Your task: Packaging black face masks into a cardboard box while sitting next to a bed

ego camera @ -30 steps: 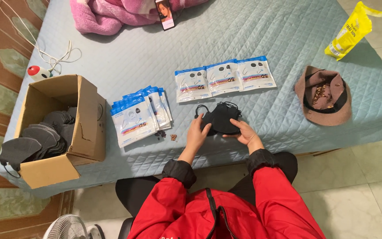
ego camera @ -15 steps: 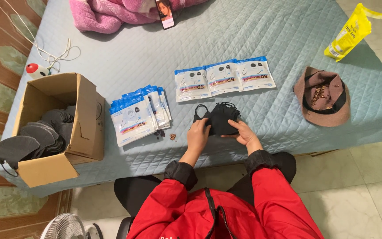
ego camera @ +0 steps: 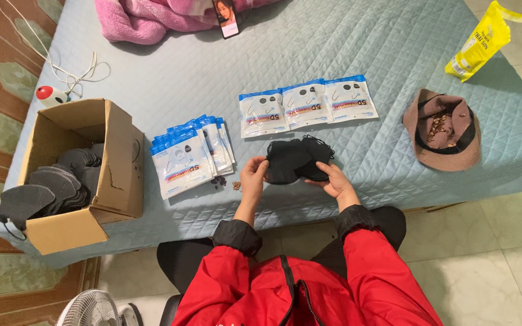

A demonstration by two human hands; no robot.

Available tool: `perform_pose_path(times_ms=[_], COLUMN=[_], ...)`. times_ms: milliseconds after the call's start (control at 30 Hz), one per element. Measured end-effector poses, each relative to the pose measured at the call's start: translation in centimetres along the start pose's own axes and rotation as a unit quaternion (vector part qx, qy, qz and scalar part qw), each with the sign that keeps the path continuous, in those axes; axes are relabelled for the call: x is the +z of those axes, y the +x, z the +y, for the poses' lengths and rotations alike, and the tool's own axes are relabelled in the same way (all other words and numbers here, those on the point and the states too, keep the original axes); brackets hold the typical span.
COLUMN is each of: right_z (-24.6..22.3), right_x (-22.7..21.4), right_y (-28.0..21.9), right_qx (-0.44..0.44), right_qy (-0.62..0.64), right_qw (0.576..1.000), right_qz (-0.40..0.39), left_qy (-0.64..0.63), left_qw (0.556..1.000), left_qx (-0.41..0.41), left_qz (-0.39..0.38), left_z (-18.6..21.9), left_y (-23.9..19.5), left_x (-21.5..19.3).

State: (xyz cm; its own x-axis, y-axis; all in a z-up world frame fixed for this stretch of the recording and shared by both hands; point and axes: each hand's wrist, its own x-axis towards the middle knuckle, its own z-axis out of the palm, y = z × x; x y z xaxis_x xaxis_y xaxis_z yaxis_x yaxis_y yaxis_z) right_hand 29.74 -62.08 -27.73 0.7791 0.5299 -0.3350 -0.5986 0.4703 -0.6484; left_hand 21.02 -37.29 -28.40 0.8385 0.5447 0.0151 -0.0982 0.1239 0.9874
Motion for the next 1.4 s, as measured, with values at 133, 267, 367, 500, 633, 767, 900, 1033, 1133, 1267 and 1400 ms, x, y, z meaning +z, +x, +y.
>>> perform_pose_path(times_ms=[133,267,367,500,633,767,900,1033,1133,1267,1400], right_z=[0.3,0.2,0.3,0.1,0.2,0.2,-0.1,-0.5,-0.5,-0.8,-0.9], right_x=[-0.3,-0.2,-0.2,0.4,0.6,0.7,0.9,1.7,1.8,2.2,2.2], right_y=[0.1,0.1,0.1,-0.2,-0.4,-0.5,-0.5,-0.9,-0.8,-1.1,-1.2], right_qx=[-0.036,-0.046,-0.044,-0.039,-0.037,-0.032,0.002,0.012,0.005,0.003,0.01], right_qy=[0.074,0.109,0.104,0.097,0.091,0.085,0.104,0.084,0.051,0.019,-0.003], right_qw=[0.996,0.992,0.992,0.993,0.994,0.995,0.993,0.995,0.998,0.999,1.0], right_qz=[0.044,0.052,0.049,0.055,0.051,0.049,0.05,0.046,0.037,0.03,0.023], left_qy=[-0.07,0.046,0.12,0.148,0.153,0.158,0.213,0.19,0.207,0.246,0.289], left_qw=[0.997,0.996,0.989,0.985,0.985,0.984,0.974,0.978,0.975,0.968,0.957], left_qx=[-0.017,-0.079,-0.085,-0.083,-0.08,-0.075,-0.07,-0.076,-0.054,-0.022,-0.003], left_qz=[0.024,0.024,0.014,0.013,0.013,0.018,0.023,0.048,0.054,0.033,0.037], left_z=[0.8,-1.2,-1.3,-2.3,-2.1,-1.6,-1.7,-0.5,-0.5,-0.2,0.4], left_y=[-0.3,-0.7,-0.9,-0.6,-0.7,-1.1,-0.4,-1.7,-2.1,-2.2,-2.1], left_x=[-1.2,-2.3,-2.2,-2.3,-2.3,-2.2,-2.6,-2.0,-1.3,0.1,-0.1])
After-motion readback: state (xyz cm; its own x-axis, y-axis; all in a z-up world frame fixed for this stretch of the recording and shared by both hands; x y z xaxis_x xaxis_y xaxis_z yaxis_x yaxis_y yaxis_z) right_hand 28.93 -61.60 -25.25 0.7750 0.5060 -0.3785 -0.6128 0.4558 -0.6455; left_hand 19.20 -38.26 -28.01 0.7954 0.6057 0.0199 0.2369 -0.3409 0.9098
